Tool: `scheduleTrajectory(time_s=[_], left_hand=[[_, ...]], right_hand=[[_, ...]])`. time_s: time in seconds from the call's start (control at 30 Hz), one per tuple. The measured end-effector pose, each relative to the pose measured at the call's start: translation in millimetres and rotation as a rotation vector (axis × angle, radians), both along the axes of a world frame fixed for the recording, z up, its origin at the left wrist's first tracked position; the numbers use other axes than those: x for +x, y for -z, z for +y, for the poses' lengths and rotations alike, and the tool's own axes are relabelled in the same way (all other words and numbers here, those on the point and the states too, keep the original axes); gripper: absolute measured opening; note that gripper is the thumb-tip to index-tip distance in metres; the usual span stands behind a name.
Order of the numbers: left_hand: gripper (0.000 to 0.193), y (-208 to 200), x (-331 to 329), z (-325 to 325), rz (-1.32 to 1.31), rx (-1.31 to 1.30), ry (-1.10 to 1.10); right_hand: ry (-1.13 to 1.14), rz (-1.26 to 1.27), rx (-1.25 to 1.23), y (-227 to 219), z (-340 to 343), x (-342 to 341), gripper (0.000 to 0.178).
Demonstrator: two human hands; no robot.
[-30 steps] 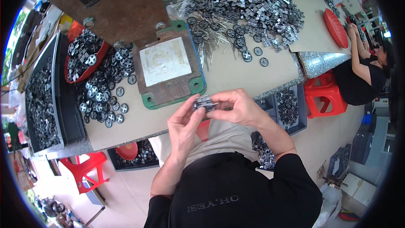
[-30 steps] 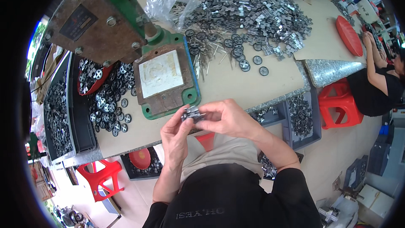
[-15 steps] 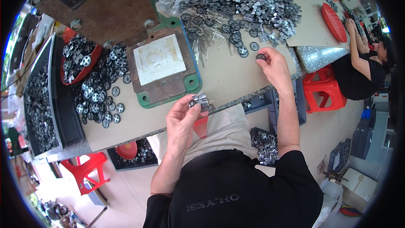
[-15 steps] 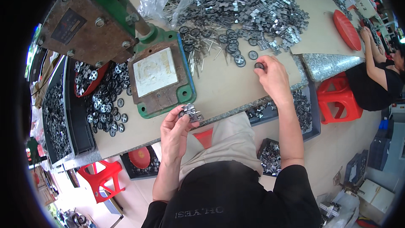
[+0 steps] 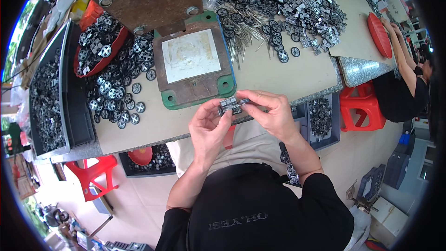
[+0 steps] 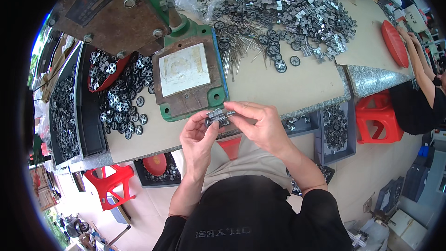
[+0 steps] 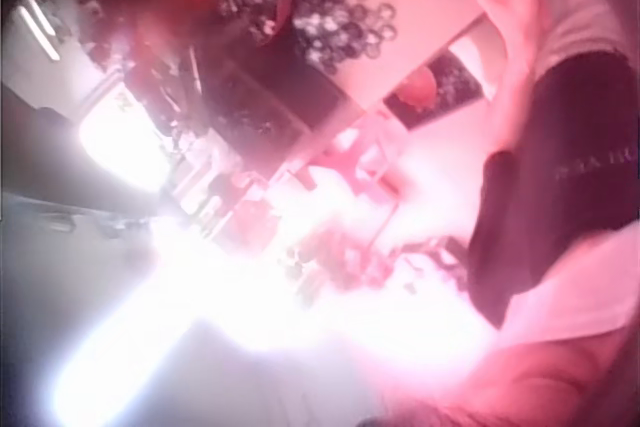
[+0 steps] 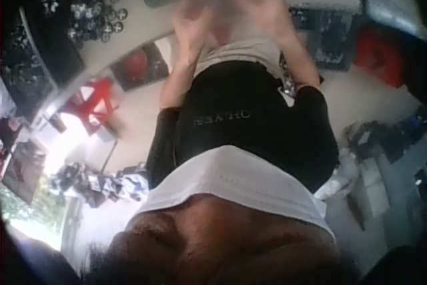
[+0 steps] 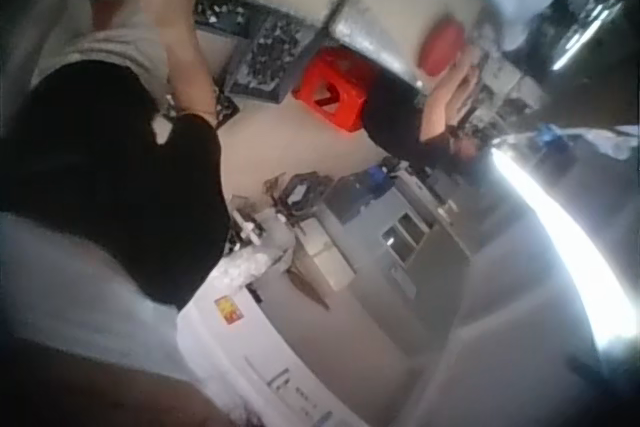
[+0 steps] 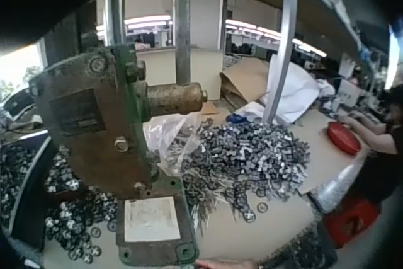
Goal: The person assembles hardware components by inserting metal rods into wheels, attaching metal brackets, and pressing them together using a manual press machine.
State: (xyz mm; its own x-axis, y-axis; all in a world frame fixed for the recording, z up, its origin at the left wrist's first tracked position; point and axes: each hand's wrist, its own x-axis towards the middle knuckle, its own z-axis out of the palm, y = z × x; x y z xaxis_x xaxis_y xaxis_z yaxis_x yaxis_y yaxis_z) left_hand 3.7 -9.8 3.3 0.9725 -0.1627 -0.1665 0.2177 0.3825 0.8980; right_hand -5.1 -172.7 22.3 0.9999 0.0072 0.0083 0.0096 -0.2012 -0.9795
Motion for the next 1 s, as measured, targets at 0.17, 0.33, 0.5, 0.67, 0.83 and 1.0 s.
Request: scheduleTrajectory(time_s=[0.17,0.33,0.5,0.67,0.83,1.0], left_hand=[[0.027,5,1,5,-0.014,0.01,-0.007],[0.027,2,0,8,0.092,-0.028,0.096],[0.026,0,0,5,0.062,-0.019,0.08],[0.026,-1,-1,3,0.008,0.036,0.054],[0.029,0,-3,3,0.001,0.061,0.03],[0.029,-1,-6,4,-0.101,0.239,-0.001]], right_hand=[[-0.134,-0.04,-0.041,-6,-7,0,0.034],[-0.301,0.194,0.278,3,-32,13,0.035],[-0.362,0.131,0.439,11,-34,17,0.031],[-0.322,0.148,0.503,12,-31,14,0.03],[-0.305,0.128,0.408,12,-30,13,0.029],[-0.232,0.297,0.399,10,-26,10,0.023]])
